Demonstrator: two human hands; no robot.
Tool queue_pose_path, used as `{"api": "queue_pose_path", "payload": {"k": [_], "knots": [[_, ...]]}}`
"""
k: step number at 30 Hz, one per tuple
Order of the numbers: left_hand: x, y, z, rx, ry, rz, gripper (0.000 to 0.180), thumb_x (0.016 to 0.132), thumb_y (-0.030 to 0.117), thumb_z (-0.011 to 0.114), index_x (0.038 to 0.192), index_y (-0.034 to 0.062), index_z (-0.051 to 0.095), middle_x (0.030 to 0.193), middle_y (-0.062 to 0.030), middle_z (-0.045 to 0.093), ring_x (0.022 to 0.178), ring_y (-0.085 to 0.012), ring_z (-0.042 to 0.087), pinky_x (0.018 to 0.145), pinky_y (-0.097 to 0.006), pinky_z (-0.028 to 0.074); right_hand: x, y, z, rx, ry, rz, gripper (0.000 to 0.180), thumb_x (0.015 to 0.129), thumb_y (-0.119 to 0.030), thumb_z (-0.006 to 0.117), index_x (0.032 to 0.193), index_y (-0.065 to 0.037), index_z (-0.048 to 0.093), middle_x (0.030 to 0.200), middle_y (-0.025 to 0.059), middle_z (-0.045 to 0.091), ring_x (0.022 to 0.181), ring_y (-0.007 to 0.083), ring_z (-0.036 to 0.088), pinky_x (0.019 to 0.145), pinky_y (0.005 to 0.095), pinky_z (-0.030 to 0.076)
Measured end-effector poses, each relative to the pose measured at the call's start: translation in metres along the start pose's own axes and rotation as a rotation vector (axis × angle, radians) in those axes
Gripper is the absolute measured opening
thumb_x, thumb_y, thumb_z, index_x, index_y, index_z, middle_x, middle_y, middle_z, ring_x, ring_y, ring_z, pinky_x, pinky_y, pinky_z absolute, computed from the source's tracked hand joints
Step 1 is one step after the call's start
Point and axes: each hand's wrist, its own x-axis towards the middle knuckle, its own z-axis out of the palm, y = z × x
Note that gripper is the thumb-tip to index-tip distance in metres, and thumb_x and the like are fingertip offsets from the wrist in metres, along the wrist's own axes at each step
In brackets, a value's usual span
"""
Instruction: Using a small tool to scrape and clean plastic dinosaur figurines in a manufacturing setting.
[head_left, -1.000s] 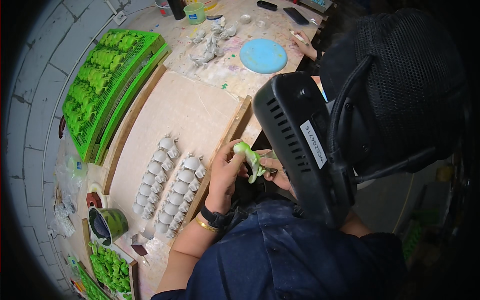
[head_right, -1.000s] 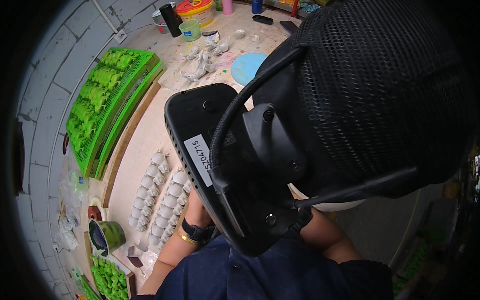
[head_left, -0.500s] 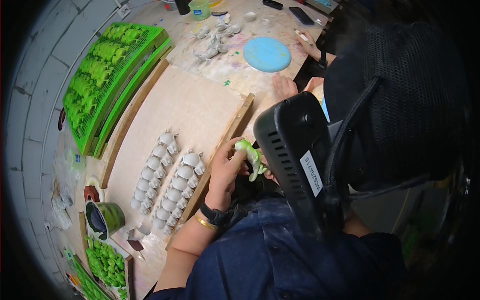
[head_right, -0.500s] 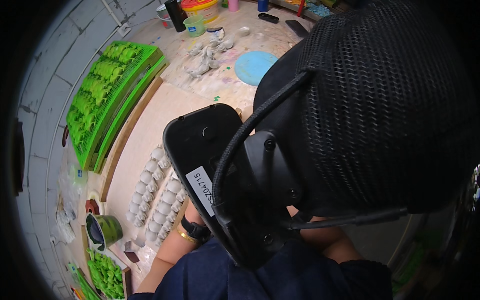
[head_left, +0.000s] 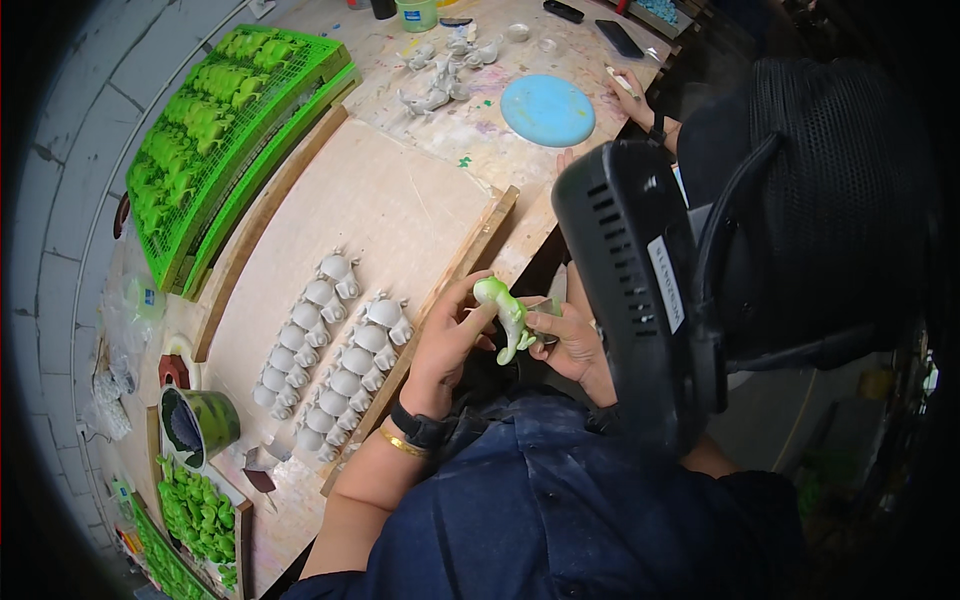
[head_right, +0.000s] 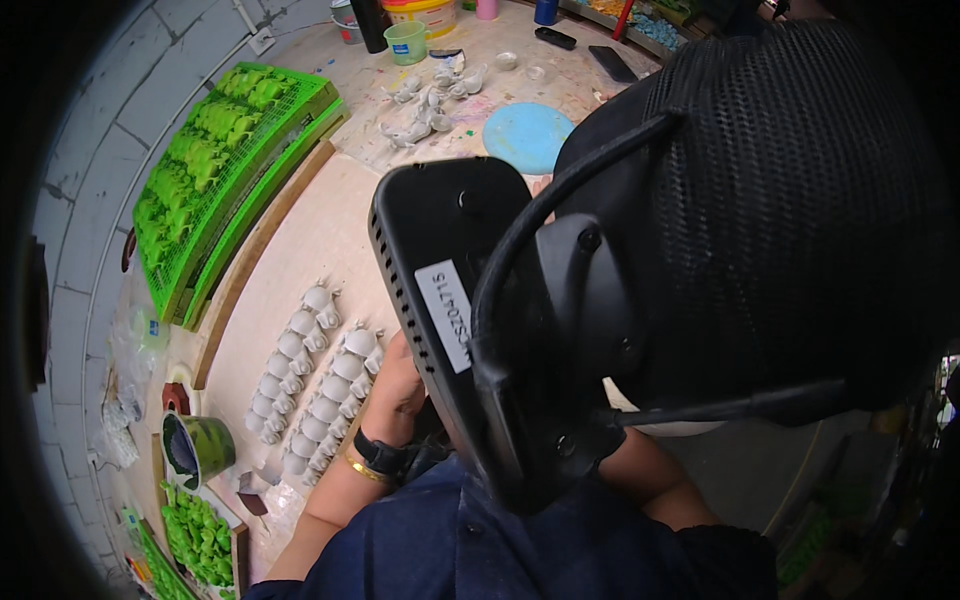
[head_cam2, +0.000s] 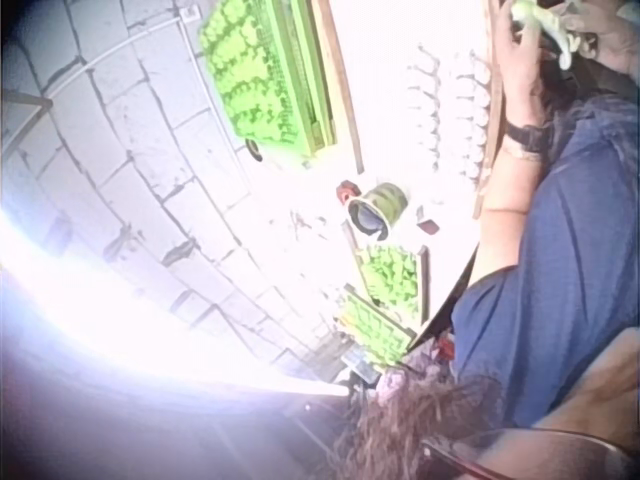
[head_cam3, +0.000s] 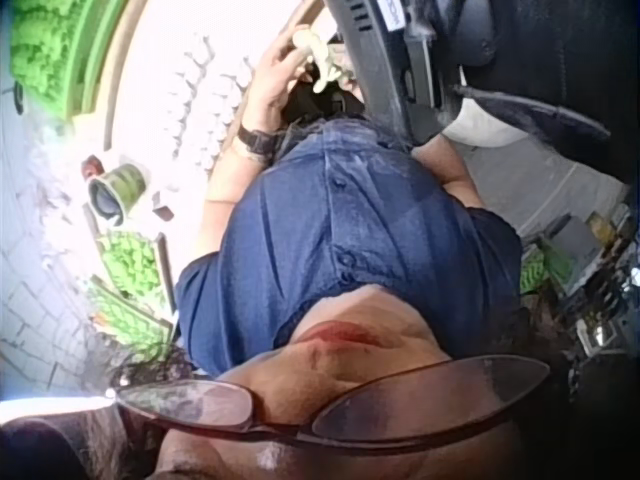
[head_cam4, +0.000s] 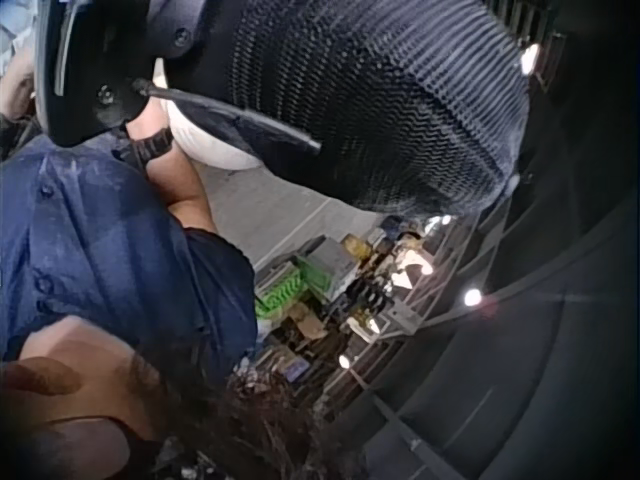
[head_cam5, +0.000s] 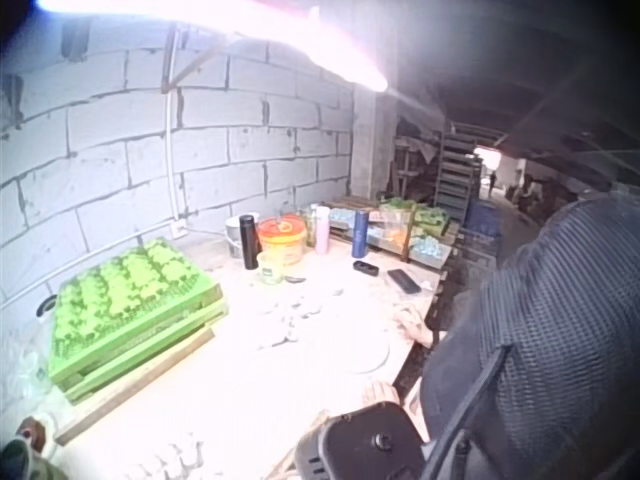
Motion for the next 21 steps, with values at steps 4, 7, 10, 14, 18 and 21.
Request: {"api": "queue_pose_path", "payload": {"k": [4,7,10,14,18,21], "knots": [[-0.001,0.004,-0.002,-0.058,-0.049,0.021,0.044,0.088,0.013,0.060,0.129,0.0065,0.047,0.106,-0.0043,0.058,0.095,-0.0125,0.055,0.076,-0.025,0.047,-0.006,-0.010,0.020,-0.048,-0.015,0.016,0.037,0.081,-0.013,0.067,0.113,-0.001,0.055,0.090,0.0050,0.064,0.059,0.0070,0.056,0.047,0.0177,0.042],[-0.002,0.008,-0.005,-0.096,-0.059,-0.019,0.046,0.088,0.014,0.060,0.130,0.0063,0.046,0.112,-0.0066,0.058,0.101,-0.0145,0.056,0.082,-0.027,0.046,-0.006,-0.020,0.029,-0.189,-0.135,0.033,0.037,0.081,-0.013,0.067,0.114,-0.001,0.055,0.092,0.0053,0.064,0.060,0.0065,0.056,0.047,0.0174,0.041],[-0.002,0.007,-0.007,-0.111,-0.067,-0.007,0.047,0.087,0.015,0.061,0.131,0.0056,0.045,0.113,-0.0094,0.059,0.101,-0.0159,0.058,0.083,-0.027,0.047,-0.004,-0.014,0.028,-0.110,-0.105,0.017,0.036,0.082,-0.012,0.067,0.114,-0.002,0.056,0.092,0.0046,0.063,0.059,0.0062,0.054,0.046,0.0174,0.041],[-0.002,0.010,-0.008,-0.157,-0.070,0.010,0.047,0.088,0.014,0.060,0.131,0.0047,0.044,0.112,-0.0110,0.060,0.100,-0.0171,0.059,0.084,-0.028,0.048,-0.002,-0.011,0.031,-0.163,-0.129,-0.030,0.039,0.081,-0.012,0.066,0.117,-0.002,0.054,0.089,0.0030,0.062,0.059,0.0059,0.052,0.046,0.0181,0.039],[-0.009,0.020,-0.002,-0.224,-0.056,-0.012,0.046,0.087,0.013,0.061,0.129,0.0048,0.046,0.111,-0.0114,0.060,0.103,-0.0178,0.057,0.088,-0.029,0.045,0.006,-0.008,0.009,0.008,-0.337,0.020,0.037,0.088,-0.014,0.054,0.123,-0.001,0.049,0.109,0.0039,0.057,0.090,0.0091,0.054,0.073,0.0246,0.044],[-0.010,0.015,-0.008,-0.214,-0.061,0.011,0.045,0.086,0.011,0.061,0.129,0.0043,0.047,0.111,-0.0119,0.059,0.103,-0.0180,0.057,0.089,-0.030,0.044,0.011,-0.010,0.009,-0.036,-0.518,0.146,0.041,0.095,-0.020,0.044,0.131,0.000,0.041,0.125,0.0068,0.051,0.113,0.0137,0.051,0.097,0.0300,0.042]]}}
